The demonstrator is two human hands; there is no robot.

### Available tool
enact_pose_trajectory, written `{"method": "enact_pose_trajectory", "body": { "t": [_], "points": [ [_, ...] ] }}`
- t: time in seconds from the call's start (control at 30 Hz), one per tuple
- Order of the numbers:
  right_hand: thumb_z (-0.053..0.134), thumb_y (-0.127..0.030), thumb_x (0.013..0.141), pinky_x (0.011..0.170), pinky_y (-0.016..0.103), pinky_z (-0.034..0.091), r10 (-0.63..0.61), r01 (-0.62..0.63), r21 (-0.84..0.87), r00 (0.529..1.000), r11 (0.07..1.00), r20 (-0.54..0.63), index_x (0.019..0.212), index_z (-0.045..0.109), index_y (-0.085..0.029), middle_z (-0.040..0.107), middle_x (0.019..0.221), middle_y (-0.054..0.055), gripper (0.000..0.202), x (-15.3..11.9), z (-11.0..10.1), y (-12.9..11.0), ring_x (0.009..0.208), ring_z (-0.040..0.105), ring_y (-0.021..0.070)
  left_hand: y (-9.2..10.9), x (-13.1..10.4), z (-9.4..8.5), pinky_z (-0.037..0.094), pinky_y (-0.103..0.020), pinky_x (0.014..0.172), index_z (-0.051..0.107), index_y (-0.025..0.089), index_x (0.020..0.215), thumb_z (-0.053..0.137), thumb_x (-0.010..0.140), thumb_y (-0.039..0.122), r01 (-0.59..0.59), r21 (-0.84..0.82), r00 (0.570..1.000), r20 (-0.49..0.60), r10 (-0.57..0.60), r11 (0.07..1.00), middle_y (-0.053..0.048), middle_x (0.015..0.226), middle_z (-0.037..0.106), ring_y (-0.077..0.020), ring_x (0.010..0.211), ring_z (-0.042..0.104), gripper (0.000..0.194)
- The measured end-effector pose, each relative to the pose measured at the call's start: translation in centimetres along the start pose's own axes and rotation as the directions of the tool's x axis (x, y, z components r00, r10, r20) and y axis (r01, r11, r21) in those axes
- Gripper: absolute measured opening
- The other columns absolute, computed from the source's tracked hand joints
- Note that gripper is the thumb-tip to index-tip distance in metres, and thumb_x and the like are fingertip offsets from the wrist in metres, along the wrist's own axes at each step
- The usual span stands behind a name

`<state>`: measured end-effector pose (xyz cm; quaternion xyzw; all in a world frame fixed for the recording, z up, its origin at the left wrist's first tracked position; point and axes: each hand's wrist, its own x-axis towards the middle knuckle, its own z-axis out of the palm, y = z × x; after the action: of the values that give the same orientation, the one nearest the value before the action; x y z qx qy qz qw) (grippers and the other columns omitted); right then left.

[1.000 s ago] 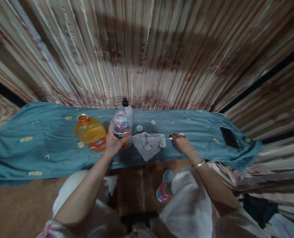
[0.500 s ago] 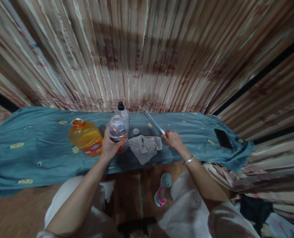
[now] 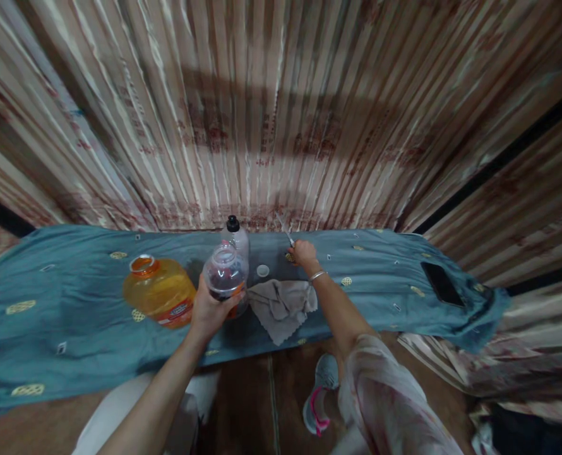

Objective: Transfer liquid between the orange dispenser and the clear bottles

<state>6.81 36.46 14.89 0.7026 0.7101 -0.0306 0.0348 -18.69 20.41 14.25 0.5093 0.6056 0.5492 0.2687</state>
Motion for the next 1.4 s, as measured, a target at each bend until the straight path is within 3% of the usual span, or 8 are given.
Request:
{"method": "enact_pose_trajectory", "body": {
  "t": [0.33,0.47,0.67,0.77,0.83,0.93,1.1,1.4],
  "points": [
    [0.063,-0.042,0.1,0.094,0.037,0.055,0.045,-0.039,0.069,0.996,0.997,-0.079,0.121,0.068,-0.007,0.075,0.115,0.026,0.041,0.0,0.4,-0.3,0.112,0.073,0.0301,0.5,-0.1,0.0,0.053,-0.049,0.107,0.053,0.02,0.137,0.091,0.055,0.042,0.002,-0.008,1.0,0.008,-0.002,1.0,-0.011,0.121,0.07,-0.0334,0.117,0.07,0.093],
    [0.062,-0.04,0.1,0.1,0.038,0.052,0.007,0.009,0.103,0.988,0.995,-0.155,0.128,0.064,-0.005,0.072,0.125,0.028,0.045,-1.4,0.2,-0.5,0.124,0.067,0.0327,0.9,-0.2,0.0,0.054,-0.048,0.105,0.055,0.019,0.132,0.091,0.054,0.041,0.006,-0.035,1.0,0.011,-0.006,0.999,-0.011,0.12,0.071,-0.0328,0.116,0.07,0.089],
    [0.052,-0.046,0.105,0.112,0.033,0.045,-0.184,0.223,0.189,0.962,0.956,-0.204,0.15,0.05,-0.01,0.061,0.148,0.021,0.058,-9.0,3.0,-0.5,0.138,0.057,0.0239,1.3,-0.1,0.1,0.054,-0.046,0.105,0.059,0.019,0.126,0.092,0.051,0.037,-0.004,-0.094,1.0,0.012,0.005,0.996,-0.009,0.117,0.071,-0.03,0.111,0.071,0.084],
    [0.068,-0.052,0.094,0.115,0.045,0.046,-0.318,0.374,0.269,0.919,0.887,-0.232,0.157,0.045,-0.012,0.052,0.156,0.024,0.078,-13.8,5.9,-0.7,0.146,0.05,0.0318,1.8,0.0,0.1,0.055,-0.044,0.105,0.06,0.021,0.122,0.093,0.051,0.036,-0.028,-0.139,0.999,0.012,0.03,0.99,-0.007,0.114,0.072,-0.0278,0.108,0.071,0.08],
    [0.071,-0.045,0.093,0.115,0.055,0.043,-0.356,0.414,0.273,0.904,0.868,-0.238,0.152,0.054,-0.019,0.05,0.158,0.022,0.068,-15.8,7.3,-1.0,0.148,0.045,0.0367,2.2,0.1,0.2,0.056,-0.043,0.104,0.06,0.021,0.12,0.093,0.052,0.037,-0.047,-0.186,0.999,0.011,0.049,0.981,-0.007,0.113,0.073,-0.0264,0.106,0.072,0.077],
    [0.056,-0.019,0.098,0.114,0.051,0.045,-0.31,0.373,0.287,0.919,0.882,-0.243,0.136,0.068,-0.016,0.063,0.144,0.02,0.039,-16.6,8.1,-1.7,0.135,0.056,0.0314,3.1,-0.1,0.3,0.057,-0.042,0.101,0.062,0.02,0.115,0.093,0.052,0.039,-0.058,-0.251,0.997,0.028,0.068,0.966,-0.006,0.108,0.074,-0.0253,0.103,0.073,0.072],
    [0.041,-0.004,0.096,0.105,0.043,0.051,-0.264,0.338,0.329,0.932,0.882,-0.25,0.128,0.07,-0.012,0.073,0.122,0.018,0.043,-15.2,7.4,-4.4,0.114,0.066,0.0265,5.1,-1.4,-0.1,0.057,-0.044,0.101,0.063,0.018,0.11,0.095,0.048,0.042,-0.085,-0.218,0.996,0.022,0.092,0.972,-0.008,0.108,0.075,-0.0268,0.102,0.073,0.074],
    [0.06,-0.02,0.097,0.11,0.04,0.049,-0.452,0.513,0.368,0.858,0.776,-0.245,0.118,0.074,-0.017,0.071,0.126,0.013,0.026,-17.1,6.0,-12.1,0.12,0.062,0.0255,8.2,-6.5,-4.8,0.062,-0.045,0.089,0.067,0.016,0.099,0.096,0.043,0.05,0.039,-0.09,0.999,-0.029,-0.042,0.995,-0.009,0.098,0.078,-0.0295,0.091,0.075,0.072]
  ]
}}
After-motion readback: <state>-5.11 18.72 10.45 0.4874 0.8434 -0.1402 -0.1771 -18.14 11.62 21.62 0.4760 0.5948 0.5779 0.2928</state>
